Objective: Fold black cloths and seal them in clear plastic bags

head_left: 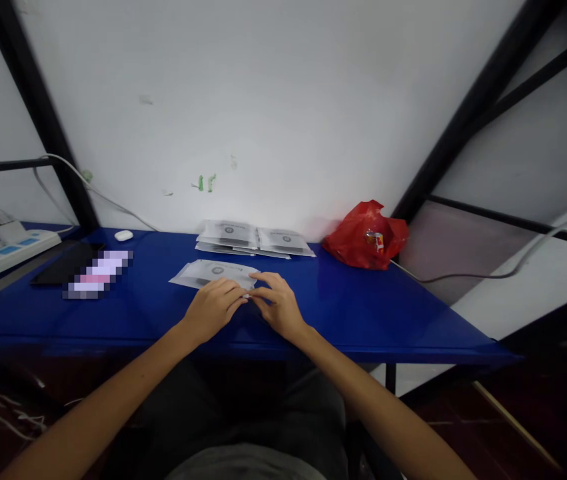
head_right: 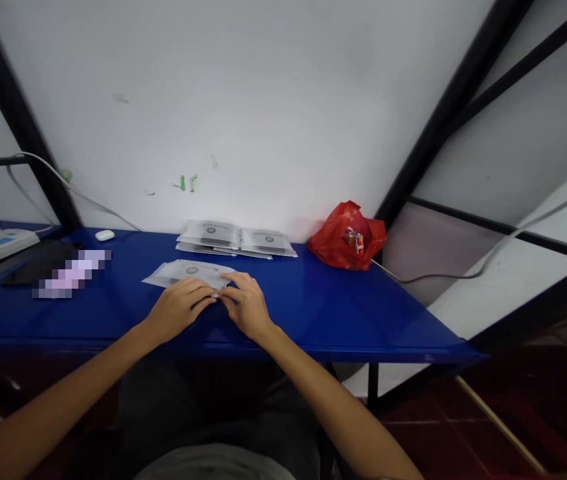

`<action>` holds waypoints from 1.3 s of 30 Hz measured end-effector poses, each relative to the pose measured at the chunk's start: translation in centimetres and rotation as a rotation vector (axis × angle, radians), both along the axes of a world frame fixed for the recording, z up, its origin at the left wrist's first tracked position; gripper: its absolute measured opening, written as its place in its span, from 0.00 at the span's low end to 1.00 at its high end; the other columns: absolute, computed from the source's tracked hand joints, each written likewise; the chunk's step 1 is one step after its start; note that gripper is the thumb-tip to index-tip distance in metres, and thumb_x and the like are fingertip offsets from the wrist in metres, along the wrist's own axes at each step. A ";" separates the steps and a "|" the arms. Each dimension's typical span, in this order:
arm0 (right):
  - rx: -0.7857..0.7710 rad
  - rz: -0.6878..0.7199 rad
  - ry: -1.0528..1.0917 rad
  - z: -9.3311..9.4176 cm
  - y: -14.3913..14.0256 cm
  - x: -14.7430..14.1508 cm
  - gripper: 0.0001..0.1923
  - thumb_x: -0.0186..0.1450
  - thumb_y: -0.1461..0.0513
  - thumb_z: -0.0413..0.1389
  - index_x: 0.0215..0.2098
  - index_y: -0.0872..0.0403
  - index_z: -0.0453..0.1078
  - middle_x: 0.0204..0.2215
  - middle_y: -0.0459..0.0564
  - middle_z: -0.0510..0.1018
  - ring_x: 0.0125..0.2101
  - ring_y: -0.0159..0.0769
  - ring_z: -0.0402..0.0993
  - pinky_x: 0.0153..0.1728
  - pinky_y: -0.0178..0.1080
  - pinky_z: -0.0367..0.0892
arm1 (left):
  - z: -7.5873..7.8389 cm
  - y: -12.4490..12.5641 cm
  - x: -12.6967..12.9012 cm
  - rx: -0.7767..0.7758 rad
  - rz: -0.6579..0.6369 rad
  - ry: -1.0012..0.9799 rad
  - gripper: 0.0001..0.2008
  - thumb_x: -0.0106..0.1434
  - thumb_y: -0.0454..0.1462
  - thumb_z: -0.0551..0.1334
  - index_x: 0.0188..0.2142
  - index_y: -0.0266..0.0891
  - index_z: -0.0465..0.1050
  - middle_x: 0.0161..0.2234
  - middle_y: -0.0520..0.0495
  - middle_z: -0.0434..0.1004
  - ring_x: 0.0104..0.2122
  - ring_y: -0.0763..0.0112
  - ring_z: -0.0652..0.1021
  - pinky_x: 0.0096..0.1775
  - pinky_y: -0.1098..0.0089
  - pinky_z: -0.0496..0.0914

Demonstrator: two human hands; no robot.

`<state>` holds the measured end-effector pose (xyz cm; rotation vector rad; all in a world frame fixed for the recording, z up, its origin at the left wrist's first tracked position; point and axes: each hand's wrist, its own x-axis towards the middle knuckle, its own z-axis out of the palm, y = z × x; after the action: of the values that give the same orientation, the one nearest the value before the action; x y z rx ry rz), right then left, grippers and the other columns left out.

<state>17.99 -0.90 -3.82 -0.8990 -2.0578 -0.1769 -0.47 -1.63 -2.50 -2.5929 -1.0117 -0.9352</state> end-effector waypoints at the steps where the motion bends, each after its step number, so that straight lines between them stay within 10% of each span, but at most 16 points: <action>1: -0.004 0.000 0.006 0.0 -0.1 0.1 0.08 0.62 0.65 0.55 0.32 0.48 0.76 0.44 0.51 0.77 0.44 0.40 0.70 0.43 0.46 0.68 | 0.0 0.1 0.2 0.007 0.000 0.009 0.13 0.68 0.38 0.50 0.37 0.39 0.73 0.34 0.48 0.76 0.35 0.68 0.74 0.40 0.66 0.68; 23: 0.016 -0.203 -0.191 1.8 0.4 5.1 0.09 0.64 0.66 0.51 0.32 0.52 0.74 0.48 0.50 0.75 0.49 0.42 0.66 0.48 0.46 0.62 | 0.3 0.7 -7.9 0.238 0.236 0.086 0.10 0.66 0.34 0.51 0.35 0.42 0.72 0.33 0.48 0.77 0.32 0.66 0.74 0.32 0.66 0.64; 32: -0.257 -0.555 -0.305 2.6 2.3 5.7 0.12 0.61 0.66 0.55 0.43 0.53 0.74 0.51 0.54 0.73 0.51 0.47 0.67 0.47 0.48 0.63 | 2.9 -3.8 -4.0 -0.148 0.072 0.308 0.08 0.67 0.37 0.53 0.37 0.41 0.71 0.35 0.50 0.74 0.35 0.69 0.75 0.36 0.68 0.66; 39: -0.249 -0.488 -0.298 1.6 -0.3 5.2 0.09 0.60 0.66 0.57 0.39 0.55 0.73 0.51 0.56 0.72 0.50 0.46 0.67 0.49 0.48 0.63 | 3.1 0.9 -1.9 -0.307 0.067 0.195 0.16 0.67 0.40 0.51 0.52 0.41 0.65 0.51 0.46 0.70 0.49 0.65 0.71 0.49 0.64 0.65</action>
<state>23.22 -1.20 -2.22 -1.6075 -2.1219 -0.3372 -2.39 -0.68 0.57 -2.8036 -1.2623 -0.5326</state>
